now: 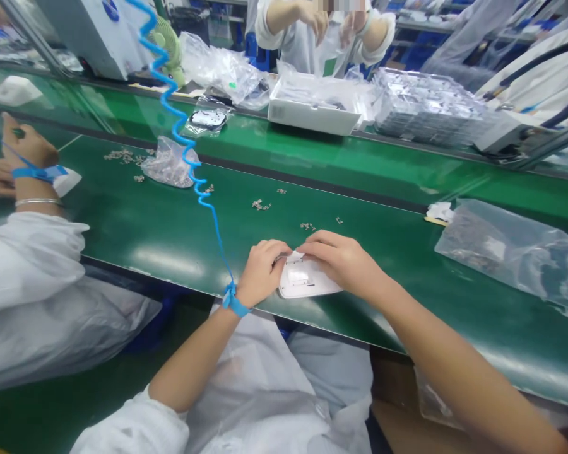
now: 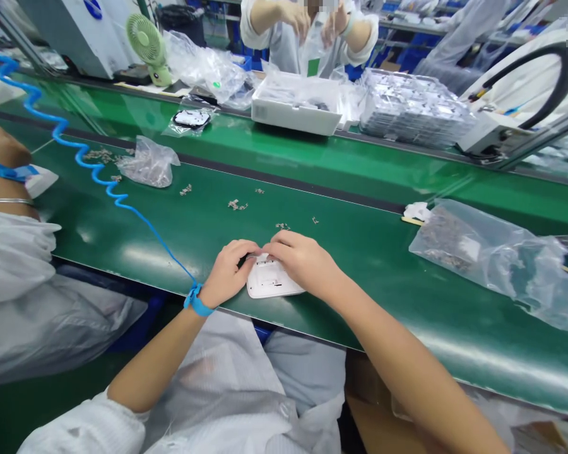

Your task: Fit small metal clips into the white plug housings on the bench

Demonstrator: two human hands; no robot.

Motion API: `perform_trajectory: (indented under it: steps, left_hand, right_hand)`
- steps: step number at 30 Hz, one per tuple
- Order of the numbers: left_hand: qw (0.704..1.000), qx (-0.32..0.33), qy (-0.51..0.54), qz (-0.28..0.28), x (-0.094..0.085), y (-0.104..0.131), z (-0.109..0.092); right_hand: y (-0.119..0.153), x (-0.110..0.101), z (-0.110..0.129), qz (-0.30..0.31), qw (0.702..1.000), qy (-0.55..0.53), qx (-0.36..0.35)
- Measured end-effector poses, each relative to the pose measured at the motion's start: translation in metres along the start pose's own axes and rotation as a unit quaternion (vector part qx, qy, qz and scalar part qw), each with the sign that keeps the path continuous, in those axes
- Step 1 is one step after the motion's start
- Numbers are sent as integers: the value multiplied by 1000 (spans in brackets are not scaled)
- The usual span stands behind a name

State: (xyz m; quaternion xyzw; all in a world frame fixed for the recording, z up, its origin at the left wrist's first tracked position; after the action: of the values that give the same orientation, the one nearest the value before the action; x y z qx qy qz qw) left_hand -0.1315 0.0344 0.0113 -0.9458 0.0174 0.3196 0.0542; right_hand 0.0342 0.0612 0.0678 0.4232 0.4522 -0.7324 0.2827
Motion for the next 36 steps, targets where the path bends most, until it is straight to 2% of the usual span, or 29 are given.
perform_trajectory:
  steps: [7,12,15,27,29,31,34,36]
  left_hand:
    - [1000,-12,0,6,2,1,1]
    - [1000,-15,-3,10,3,0,1]
    - [1000,-18,5,12,3,1,1]
    - [999,-39,10,11,2,-2,0]
    - [999,-50,6,5,2,-2,-1]
    - [998,-60,5,-3,3,-2,-1]
    - [997,-70,2,-7,6,-2,-1]
    - [997,-72,-1,-8,7,-3,-1]
  right_hand:
    - [-3,17,3,52,998,-27,2]
    - [-10,21,4,117,988,-5,102]
    - [-12,23,4,130,982,-28,137]
    - [-21,30,-9,189,967,-42,166]
    - [-17,29,-9,166,973,-62,148]
    - [-8,26,-6,119,983,-76,119]
    - [10,21,0,39,996,-29,78]
    - [18,21,3,6,998,12,63]
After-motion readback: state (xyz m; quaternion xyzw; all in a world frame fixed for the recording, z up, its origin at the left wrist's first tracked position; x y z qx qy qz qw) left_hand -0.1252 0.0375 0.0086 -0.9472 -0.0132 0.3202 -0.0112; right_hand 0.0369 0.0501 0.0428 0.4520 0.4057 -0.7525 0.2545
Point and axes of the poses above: each hand's wrist, its own y-axis away from the middle knuckle, its own x-axis out of the palm, z = x × y, the point moved 4 cm from there along -y, towards the middle knuckle, and after that the axes turned 13 degrees about -x, right-handed, at the moved point
